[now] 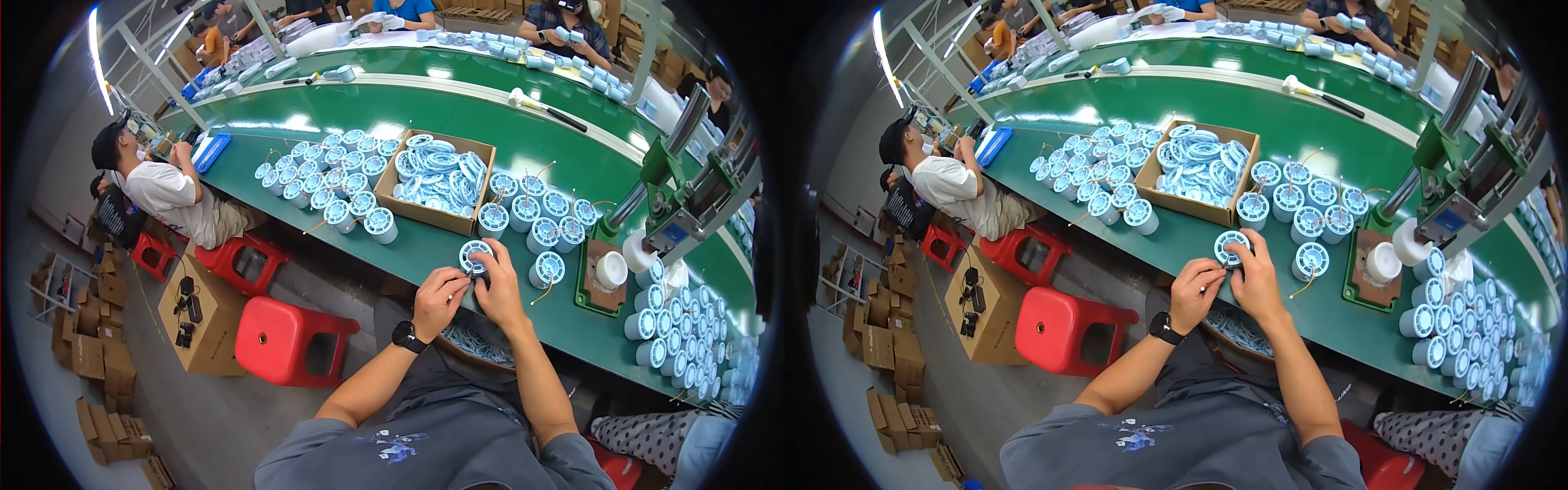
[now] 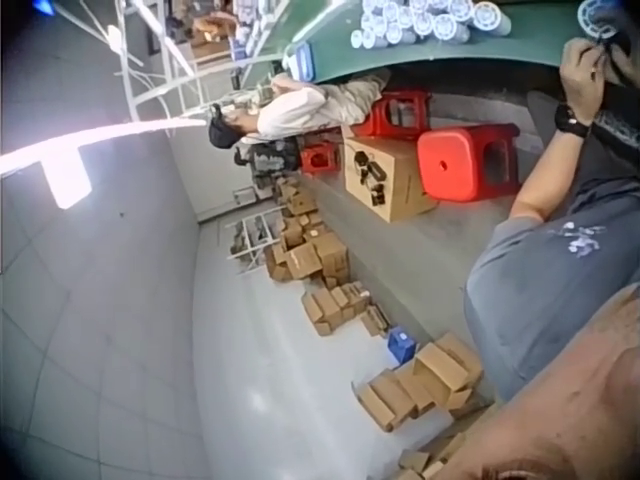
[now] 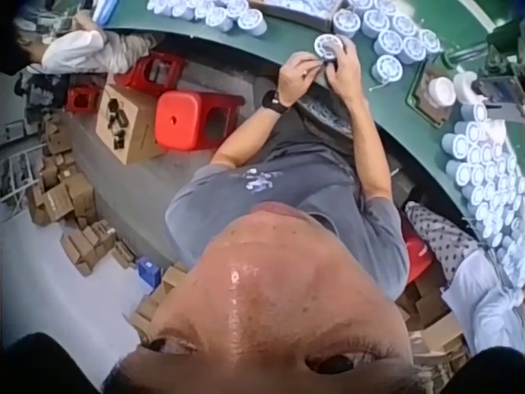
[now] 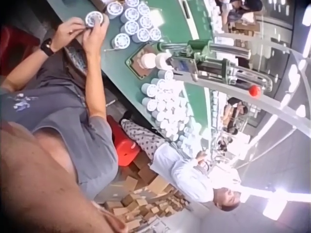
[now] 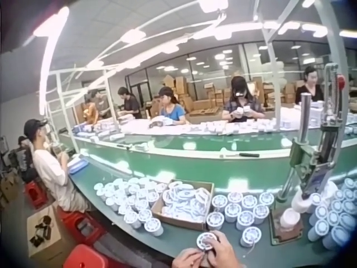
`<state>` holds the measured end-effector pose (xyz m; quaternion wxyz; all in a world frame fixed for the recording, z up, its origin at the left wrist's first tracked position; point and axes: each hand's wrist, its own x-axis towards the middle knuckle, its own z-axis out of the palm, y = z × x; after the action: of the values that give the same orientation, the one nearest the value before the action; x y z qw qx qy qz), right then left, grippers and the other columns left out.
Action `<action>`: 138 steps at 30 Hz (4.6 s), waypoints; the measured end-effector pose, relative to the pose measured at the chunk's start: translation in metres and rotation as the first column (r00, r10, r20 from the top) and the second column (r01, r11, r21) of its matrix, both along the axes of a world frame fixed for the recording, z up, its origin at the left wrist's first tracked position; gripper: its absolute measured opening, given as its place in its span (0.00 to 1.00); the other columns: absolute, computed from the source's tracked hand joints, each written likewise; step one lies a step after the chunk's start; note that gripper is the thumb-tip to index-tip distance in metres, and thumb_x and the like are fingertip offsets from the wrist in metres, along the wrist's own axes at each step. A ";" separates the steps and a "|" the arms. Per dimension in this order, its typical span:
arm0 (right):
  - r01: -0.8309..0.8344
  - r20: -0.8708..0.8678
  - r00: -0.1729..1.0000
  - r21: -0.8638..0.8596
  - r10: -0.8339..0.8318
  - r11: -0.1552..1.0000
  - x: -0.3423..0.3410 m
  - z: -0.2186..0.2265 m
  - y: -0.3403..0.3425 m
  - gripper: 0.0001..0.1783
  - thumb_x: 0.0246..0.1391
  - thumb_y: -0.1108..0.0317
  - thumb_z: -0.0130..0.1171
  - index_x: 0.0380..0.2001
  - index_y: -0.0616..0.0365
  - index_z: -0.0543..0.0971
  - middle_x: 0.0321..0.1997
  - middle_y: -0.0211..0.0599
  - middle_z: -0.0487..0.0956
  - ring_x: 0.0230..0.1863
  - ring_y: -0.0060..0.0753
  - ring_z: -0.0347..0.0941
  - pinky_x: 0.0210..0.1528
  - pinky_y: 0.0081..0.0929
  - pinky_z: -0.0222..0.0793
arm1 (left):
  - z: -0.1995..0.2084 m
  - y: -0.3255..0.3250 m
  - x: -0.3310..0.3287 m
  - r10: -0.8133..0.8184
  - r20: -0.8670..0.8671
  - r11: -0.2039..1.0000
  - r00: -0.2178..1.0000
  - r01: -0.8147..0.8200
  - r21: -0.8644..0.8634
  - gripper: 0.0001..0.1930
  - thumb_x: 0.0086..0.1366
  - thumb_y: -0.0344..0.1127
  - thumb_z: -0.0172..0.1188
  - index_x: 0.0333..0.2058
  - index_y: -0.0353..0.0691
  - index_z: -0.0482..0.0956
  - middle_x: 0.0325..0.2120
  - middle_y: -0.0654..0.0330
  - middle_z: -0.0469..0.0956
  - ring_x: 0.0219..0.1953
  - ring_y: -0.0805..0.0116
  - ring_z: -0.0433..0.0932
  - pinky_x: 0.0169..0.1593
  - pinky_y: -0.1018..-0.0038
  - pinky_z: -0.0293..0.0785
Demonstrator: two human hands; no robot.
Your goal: Manually assembly electronic components using a press machine on a production line.
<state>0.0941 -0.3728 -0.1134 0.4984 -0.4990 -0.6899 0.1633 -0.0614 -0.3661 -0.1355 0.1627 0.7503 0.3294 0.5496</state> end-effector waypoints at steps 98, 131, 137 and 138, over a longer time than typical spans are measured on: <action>0.419 -0.094 0.893 -0.187 -0.441 0.889 0.096 0.004 -0.066 0.19 0.43 0.77 0.72 0.38 0.60 0.76 0.29 0.35 0.78 0.29 0.35 0.76 0.30 0.27 0.71 | 0.071 0.018 0.069 -0.268 -0.428 0.951 0.863 0.308 0.026 0.33 0.54 0.31 0.69 0.60 0.37 0.70 0.55 0.48 0.72 0.57 0.48 0.71 0.59 0.60 0.68; -0.093 0.757 0.566 -0.336 0.327 0.937 -0.049 0.057 0.194 0.18 0.41 0.77 0.62 0.39 0.52 0.85 0.37 0.47 0.83 0.43 0.51 0.80 0.47 0.44 0.76 | 0.086 0.230 -0.060 0.193 -0.968 0.980 0.161 0.011 0.197 0.07 0.56 0.29 0.57 0.27 0.42 0.85 0.26 0.52 0.83 0.32 0.53 0.84 0.35 0.59 0.77; -0.212 0.637 0.710 -0.214 0.301 0.954 -0.017 0.062 0.176 0.17 0.42 0.79 0.60 0.39 0.55 0.84 0.39 0.48 0.82 0.42 0.52 0.79 0.46 0.43 0.75 | 0.086 0.222 -0.054 0.115 -0.983 0.989 0.145 0.071 0.127 0.05 0.55 0.29 0.58 0.25 0.40 0.84 0.27 0.51 0.83 0.32 0.52 0.84 0.37 0.57 0.77; -0.222 0.593 0.756 -0.164 0.276 0.961 -0.012 0.063 0.171 0.16 0.43 0.79 0.60 0.39 0.56 0.84 0.39 0.48 0.82 0.42 0.51 0.79 0.46 0.43 0.75 | 0.085 0.223 -0.054 0.130 -0.976 0.989 0.172 0.045 0.140 0.05 0.55 0.28 0.58 0.27 0.40 0.84 0.28 0.51 0.83 0.33 0.51 0.84 0.38 0.56 0.77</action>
<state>0.0824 -0.2017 -0.0503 0.2015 -0.4490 -0.8662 0.0868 -0.1157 -0.1434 -0.0502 -0.1542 0.9273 0.3391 -0.0363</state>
